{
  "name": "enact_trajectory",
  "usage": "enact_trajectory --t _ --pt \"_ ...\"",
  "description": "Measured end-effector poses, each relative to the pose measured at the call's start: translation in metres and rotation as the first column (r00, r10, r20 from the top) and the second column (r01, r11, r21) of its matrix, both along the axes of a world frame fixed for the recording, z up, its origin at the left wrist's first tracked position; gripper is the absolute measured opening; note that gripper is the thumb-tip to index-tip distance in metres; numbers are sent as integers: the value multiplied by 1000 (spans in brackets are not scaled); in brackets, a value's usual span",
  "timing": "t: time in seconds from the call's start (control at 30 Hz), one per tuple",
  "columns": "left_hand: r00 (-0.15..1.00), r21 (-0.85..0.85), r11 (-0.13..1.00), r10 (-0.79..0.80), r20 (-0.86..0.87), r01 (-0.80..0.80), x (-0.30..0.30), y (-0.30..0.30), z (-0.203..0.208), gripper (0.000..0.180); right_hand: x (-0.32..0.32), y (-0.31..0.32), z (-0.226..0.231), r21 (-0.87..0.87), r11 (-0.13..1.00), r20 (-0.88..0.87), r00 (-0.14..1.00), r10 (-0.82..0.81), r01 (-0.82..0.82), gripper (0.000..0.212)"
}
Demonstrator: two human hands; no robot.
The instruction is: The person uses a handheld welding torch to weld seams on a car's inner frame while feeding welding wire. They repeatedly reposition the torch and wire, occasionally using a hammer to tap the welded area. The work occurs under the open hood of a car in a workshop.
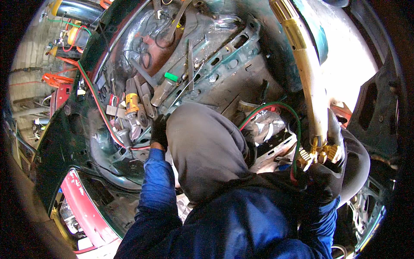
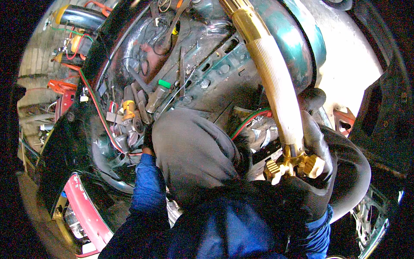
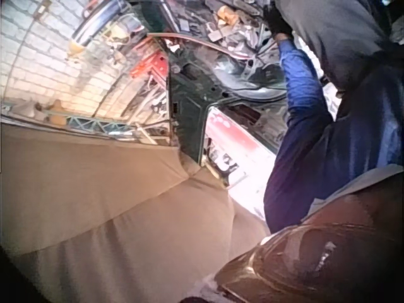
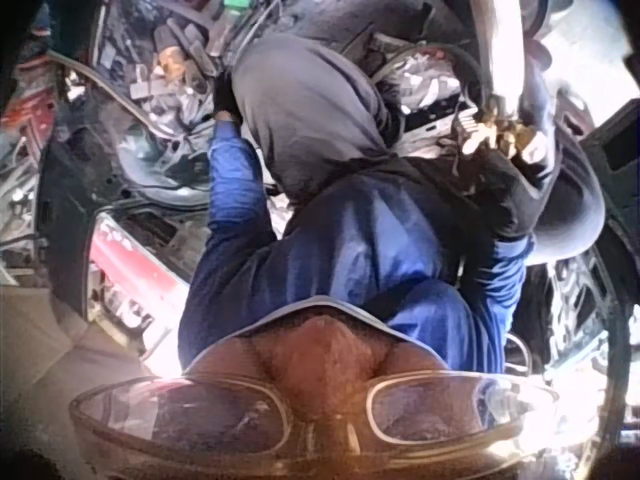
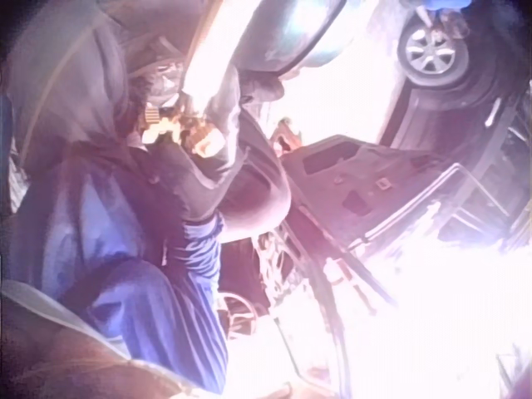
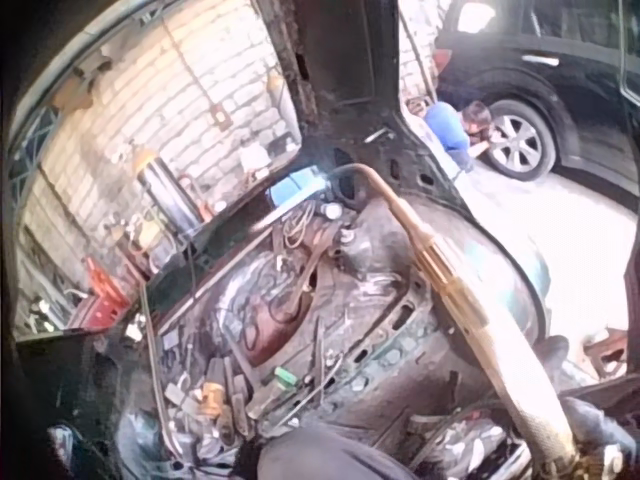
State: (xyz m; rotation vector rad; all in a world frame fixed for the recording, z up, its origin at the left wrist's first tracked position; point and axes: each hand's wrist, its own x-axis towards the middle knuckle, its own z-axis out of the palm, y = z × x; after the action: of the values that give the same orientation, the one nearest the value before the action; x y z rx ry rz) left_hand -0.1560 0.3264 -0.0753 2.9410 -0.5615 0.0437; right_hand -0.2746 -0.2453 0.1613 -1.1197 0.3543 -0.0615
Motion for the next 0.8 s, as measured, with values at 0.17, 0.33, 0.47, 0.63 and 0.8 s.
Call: enact_trajectory --t 0.17,0.33,0.47,0.63,0.8 --pt "927 -164 913 360 -100 -373 41 -60 71 27 5 5 0 -28 1000 -25 1000 11 -12 88" --pt "940 -604 740 339 -48 -297 75 -94 113 23 17 13 7 -71 997 -59 998 19 -24 88" --pt "904 -653 627 246 -350 -424 99 -91 190 27 22 21 1 -80 996 -80 997 22 -28 88" --pt "945 -661 676 265 -193 -325 129 -120 222 35 46 37 -10 -92 996 -110 994 -8 -2 87" --pt "847 -853 44 -99 -522 -520 162 -163 180 41 73 65 -42 90 992 -131 989 -73 85 88"
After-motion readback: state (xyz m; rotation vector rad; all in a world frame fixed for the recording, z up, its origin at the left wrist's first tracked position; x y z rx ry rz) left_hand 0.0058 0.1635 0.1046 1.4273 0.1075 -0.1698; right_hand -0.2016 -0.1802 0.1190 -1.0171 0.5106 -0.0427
